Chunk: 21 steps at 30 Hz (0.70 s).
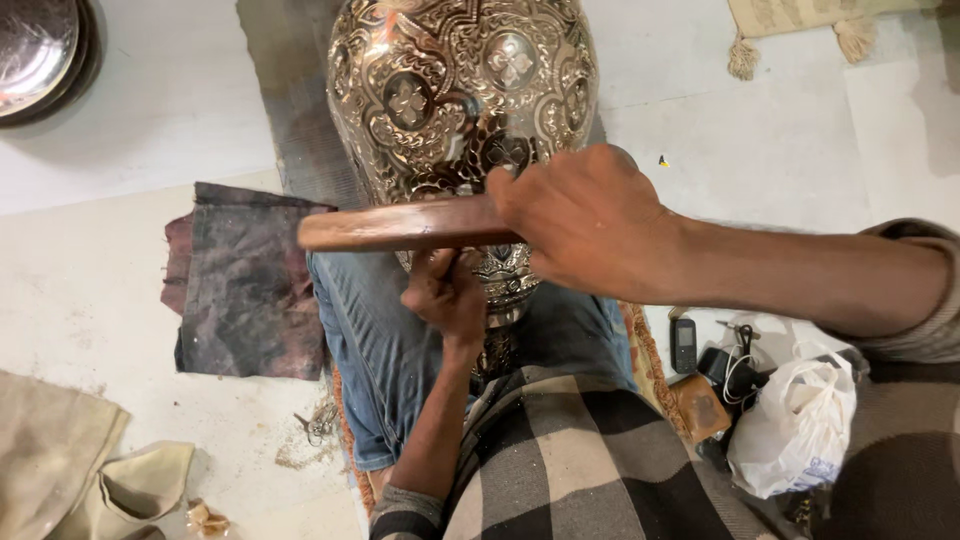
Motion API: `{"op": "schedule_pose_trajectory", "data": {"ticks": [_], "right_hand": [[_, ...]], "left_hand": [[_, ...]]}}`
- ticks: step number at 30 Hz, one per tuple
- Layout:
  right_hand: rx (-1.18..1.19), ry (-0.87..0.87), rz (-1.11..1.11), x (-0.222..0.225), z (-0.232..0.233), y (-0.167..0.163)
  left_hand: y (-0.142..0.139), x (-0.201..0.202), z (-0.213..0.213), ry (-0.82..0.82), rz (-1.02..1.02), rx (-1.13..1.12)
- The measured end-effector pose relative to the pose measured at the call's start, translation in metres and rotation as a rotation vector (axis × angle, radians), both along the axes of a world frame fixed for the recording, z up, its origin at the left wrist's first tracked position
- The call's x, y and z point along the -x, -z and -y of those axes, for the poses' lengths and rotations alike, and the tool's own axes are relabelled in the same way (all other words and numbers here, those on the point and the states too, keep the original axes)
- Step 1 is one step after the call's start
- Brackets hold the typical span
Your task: The person uses a chisel and a wooden mallet to engrave floral patterns into a large silver vase. They repeatedly strike the chisel with the mallet to create detailed designs on the vase surface.
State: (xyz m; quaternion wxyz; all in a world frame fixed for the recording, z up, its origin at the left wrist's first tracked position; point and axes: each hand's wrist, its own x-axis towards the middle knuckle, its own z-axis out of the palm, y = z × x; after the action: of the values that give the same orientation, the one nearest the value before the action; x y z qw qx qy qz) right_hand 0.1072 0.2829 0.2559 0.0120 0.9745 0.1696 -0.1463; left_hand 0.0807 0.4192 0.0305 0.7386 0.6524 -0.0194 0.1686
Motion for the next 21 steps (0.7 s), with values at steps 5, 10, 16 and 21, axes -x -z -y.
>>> {"op": "schedule_pose_trajectory", "data": {"ticks": [5,10,16,21], "right_hand": [[-0.684,0.270,0.140,0.017,0.023,0.047],[-1.318,0.895,0.044,0.065,0.019,0.129],[-1.306,0.840,0.161,0.111,0.030,0.154],[-0.862,0.694,0.159,0.101,0.046,0.099]], "left_hand": [[-0.007,-0.017,-0.018,0.212,-0.110,0.462],[-0.006,-0.033,-0.021,0.306,0.054,0.026],[0.000,-0.039,-0.017,0.226,0.244,-0.229],[0.003,-0.034,-0.022,0.187,0.301,-0.264]]}}
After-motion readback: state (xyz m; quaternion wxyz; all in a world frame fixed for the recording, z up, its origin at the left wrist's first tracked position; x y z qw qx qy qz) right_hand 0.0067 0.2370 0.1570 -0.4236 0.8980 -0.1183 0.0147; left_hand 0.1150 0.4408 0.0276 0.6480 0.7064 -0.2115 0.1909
